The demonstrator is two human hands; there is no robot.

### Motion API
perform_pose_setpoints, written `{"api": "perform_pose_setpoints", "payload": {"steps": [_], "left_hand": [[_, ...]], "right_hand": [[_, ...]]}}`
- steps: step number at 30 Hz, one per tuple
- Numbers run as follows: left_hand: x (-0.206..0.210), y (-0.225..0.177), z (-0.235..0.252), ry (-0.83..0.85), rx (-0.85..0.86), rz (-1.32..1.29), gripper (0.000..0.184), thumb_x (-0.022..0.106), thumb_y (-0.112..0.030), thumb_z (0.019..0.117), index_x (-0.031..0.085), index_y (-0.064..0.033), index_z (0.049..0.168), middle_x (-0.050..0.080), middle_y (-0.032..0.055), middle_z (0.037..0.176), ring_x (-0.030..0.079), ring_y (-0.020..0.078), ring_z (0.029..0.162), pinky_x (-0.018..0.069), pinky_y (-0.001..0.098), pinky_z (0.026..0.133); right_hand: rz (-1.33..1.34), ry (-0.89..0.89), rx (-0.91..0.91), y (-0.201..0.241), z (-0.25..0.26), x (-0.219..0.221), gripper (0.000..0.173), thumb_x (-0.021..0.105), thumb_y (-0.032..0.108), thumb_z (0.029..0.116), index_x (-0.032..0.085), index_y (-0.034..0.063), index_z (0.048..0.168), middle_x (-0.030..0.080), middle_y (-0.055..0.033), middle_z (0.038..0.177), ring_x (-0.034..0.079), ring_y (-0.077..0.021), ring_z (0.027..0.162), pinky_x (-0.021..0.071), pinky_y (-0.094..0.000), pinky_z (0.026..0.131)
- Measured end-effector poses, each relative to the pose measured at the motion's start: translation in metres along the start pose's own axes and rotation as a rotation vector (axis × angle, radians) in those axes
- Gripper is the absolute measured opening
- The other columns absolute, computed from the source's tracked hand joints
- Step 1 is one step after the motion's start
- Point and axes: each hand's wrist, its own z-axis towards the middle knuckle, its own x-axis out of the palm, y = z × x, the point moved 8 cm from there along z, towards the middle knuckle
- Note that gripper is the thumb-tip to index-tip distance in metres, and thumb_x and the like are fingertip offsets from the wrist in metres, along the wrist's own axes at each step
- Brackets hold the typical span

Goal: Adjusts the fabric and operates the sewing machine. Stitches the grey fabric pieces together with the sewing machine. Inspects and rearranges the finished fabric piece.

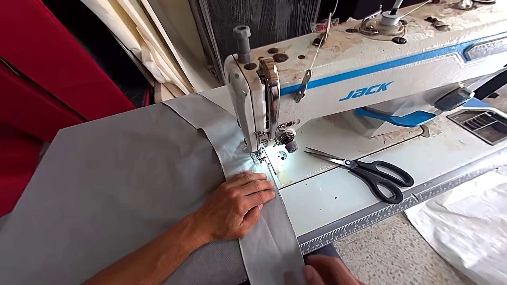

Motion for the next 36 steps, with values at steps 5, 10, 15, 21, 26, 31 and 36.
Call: {"api": "perform_pose_setpoints", "payload": {"steps": [5,10,15,21,26,31,36], "left_hand": [[0.001,0.0,0.0,0.002,0.009,0.006,0.035,0.047,-0.02,0.1003,0.077,-0.015,0.118,0.069,-0.0005,0.132,0.054,0.0168,0.138,0.0398,0.0365,0.12],[0.001,0.001,-0.002,-0.004,0.003,-0.002,0.034,0.047,-0.02,0.1006,0.076,-0.0158,0.119,0.07,-0.0012,0.131,0.055,0.0158,0.137,0.0403,0.0358,0.12],[0.002,0.002,-0.003,-0.003,-0.011,-0.011,0.034,0.048,-0.02,0.1003,0.076,-0.0158,0.12,0.07,-0.0019,0.132,0.053,0.0165,0.139,0.0397,0.0359,0.121],[0.001,0.001,-0.004,-0.009,-0.024,-0.012,0.034,0.049,-0.019,0.1001,0.076,-0.0154,0.119,0.07,-0.0017,0.132,0.054,0.0157,0.138,0.0402,0.0362,0.121],[0.001,0.001,-0.003,-0.01,-0.039,-0.023,0.034,0.049,-0.018,0.1002,0.076,-0.0151,0.119,0.07,-0.0018,0.132,0.054,0.0152,0.138,0.0407,0.0369,0.121],[0.0,0.001,-0.003,-0.021,-0.039,-0.037,0.033,0.049,-0.018,0.0999,0.077,-0.0144,0.117,0.07,-0.0013,0.131,0.054,0.0157,0.138,0.0408,0.0359,0.121],[-0.001,0.003,-0.001,-0.025,-0.049,-0.036,0.032,0.05,-0.018,0.0992,0.077,-0.014,0.116,0.071,-0.0006,0.13,0.055,0.0157,0.137,0.041,0.036,0.121]], "right_hand": [[-0.262,-0.219,-0.467,0.05,0.021,-0.002,0.039,0.06,0.031,0.1015,0.068,0.0075,0.132,0.064,-0.0147,0.14,0.056,-0.0318,0.136,0.0454,-0.0475,0.113],[-0.491,-0.197,-0.577,0.04,0.03,0.042,0.052,0.044,0.044,0.1055,0.063,0.0106,0.141,0.058,-0.007,0.15,0.05,-0.0253,0.142,0.0355,-0.0445,0.12],[-0.528,-0.18,-0.583,0.039,0.031,0.041,0.053,0.044,0.045,0.1051,0.064,0.0103,0.14,0.059,-0.0068,0.149,0.051,-0.0249,0.142,0.0345,-0.0418,0.12],[-0.549,-0.169,-0.583,0.04,0.032,0.04,0.053,0.044,0.046,0.1052,0.064,0.0112,0.14,0.06,-0.0055,0.148,0.052,-0.0238,0.14,0.0356,-0.0413,0.119],[-0.546,-0.166,-0.593,0.041,0.033,0.039,0.053,0.044,0.045,0.1052,0.065,0.0101,0.139,0.061,-0.0059,0.146,0.053,-0.024,0.14,0.0373,-0.0408,0.118],[-0.541,-0.167,-0.596,0.041,0.033,0.038,0.052,0.044,0.044,0.1052,0.066,0.0103,0.138,0.062,-0.0063,0.146,0.054,-0.0245,0.139,0.0381,-0.0397,0.118],[-0.519,-0.173,-0.607,0.04,0.035,0.037,0.052,0.044,0.044,0.1049,0.066,0.0087,0.137,0.062,-0.0073,0.145,0.055,-0.0249,0.138,0.0385,-0.0402,0.118]]}}
